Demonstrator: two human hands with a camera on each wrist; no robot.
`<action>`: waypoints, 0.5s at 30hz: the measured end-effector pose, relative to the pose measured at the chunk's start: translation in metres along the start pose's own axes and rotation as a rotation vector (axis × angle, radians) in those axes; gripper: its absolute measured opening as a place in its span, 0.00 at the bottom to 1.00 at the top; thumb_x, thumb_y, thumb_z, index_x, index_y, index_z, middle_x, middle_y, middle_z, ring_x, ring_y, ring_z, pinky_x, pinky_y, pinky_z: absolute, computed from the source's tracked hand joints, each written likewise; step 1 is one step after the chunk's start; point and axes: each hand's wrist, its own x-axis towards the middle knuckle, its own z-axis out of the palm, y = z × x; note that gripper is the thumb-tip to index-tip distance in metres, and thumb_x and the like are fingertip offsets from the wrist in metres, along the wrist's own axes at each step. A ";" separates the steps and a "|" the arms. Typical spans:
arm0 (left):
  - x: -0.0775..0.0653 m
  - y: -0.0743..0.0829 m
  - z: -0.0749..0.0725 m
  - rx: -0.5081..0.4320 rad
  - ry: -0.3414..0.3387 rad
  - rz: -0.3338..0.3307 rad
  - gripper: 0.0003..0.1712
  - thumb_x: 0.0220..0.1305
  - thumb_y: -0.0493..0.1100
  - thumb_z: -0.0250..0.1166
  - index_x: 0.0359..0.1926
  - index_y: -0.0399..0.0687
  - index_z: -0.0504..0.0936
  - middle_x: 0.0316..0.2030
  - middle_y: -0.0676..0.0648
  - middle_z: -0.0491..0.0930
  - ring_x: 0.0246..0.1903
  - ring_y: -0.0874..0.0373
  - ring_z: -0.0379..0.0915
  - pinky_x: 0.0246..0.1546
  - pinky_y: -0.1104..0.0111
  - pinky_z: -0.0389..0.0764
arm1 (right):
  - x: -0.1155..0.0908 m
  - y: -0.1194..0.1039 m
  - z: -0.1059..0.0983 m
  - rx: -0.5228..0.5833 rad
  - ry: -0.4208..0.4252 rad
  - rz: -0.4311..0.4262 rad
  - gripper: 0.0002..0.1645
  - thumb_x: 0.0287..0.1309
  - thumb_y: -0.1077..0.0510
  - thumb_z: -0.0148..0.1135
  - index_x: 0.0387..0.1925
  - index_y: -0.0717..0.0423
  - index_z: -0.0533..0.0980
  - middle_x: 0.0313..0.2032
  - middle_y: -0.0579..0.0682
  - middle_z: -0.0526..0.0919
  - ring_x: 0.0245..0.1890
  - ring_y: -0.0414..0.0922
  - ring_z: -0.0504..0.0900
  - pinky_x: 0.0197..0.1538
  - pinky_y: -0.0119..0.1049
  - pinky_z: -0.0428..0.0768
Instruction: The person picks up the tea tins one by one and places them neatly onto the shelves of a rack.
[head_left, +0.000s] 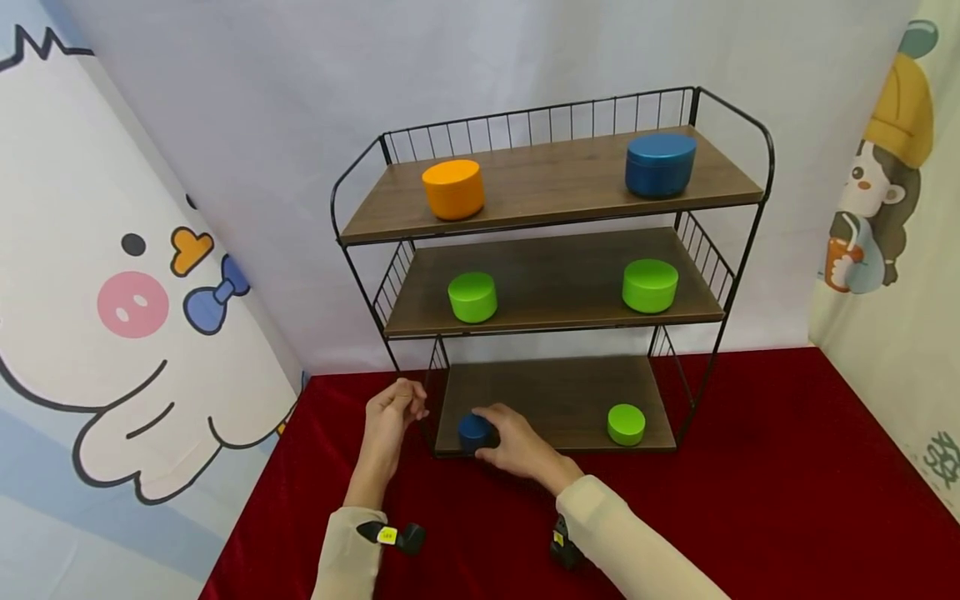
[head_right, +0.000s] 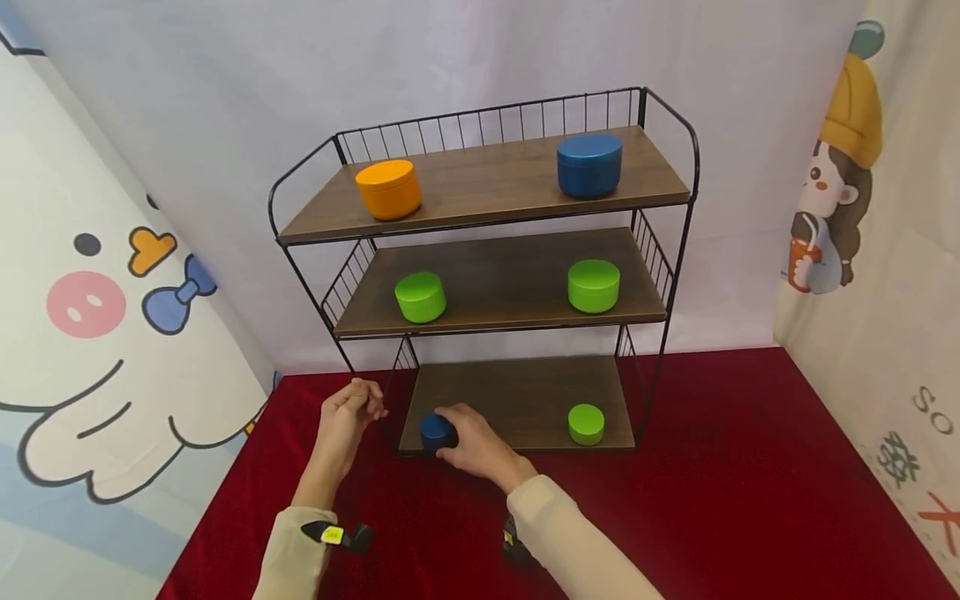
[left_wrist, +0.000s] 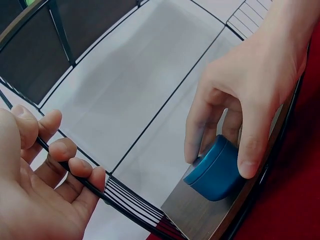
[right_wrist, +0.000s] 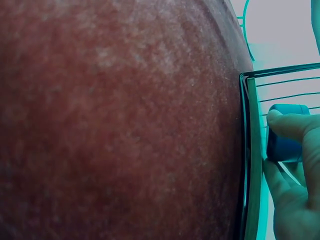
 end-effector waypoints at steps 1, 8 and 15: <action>0.000 0.000 0.000 0.000 0.001 0.000 0.21 0.83 0.45 0.49 0.35 0.33 0.75 0.25 0.46 0.68 0.28 0.57 0.67 0.41 0.65 0.80 | 0.001 0.000 0.001 0.001 0.006 0.001 0.39 0.61 0.61 0.73 0.70 0.65 0.68 0.63 0.65 0.74 0.61 0.60 0.78 0.62 0.53 0.79; 0.001 -0.001 0.000 0.013 -0.003 0.003 0.21 0.83 0.45 0.49 0.35 0.33 0.75 0.25 0.46 0.67 0.28 0.57 0.67 0.41 0.66 0.80 | 0.004 0.003 0.005 -0.038 0.042 0.000 0.38 0.60 0.63 0.73 0.70 0.65 0.68 0.64 0.64 0.74 0.63 0.60 0.77 0.63 0.53 0.79; 0.000 0.000 -0.001 0.019 -0.004 0.010 0.21 0.83 0.44 0.49 0.35 0.33 0.75 0.26 0.46 0.68 0.28 0.57 0.67 0.41 0.65 0.80 | 0.005 0.001 0.007 -0.025 0.050 0.012 0.38 0.61 0.65 0.73 0.70 0.65 0.68 0.64 0.64 0.74 0.64 0.61 0.76 0.65 0.54 0.77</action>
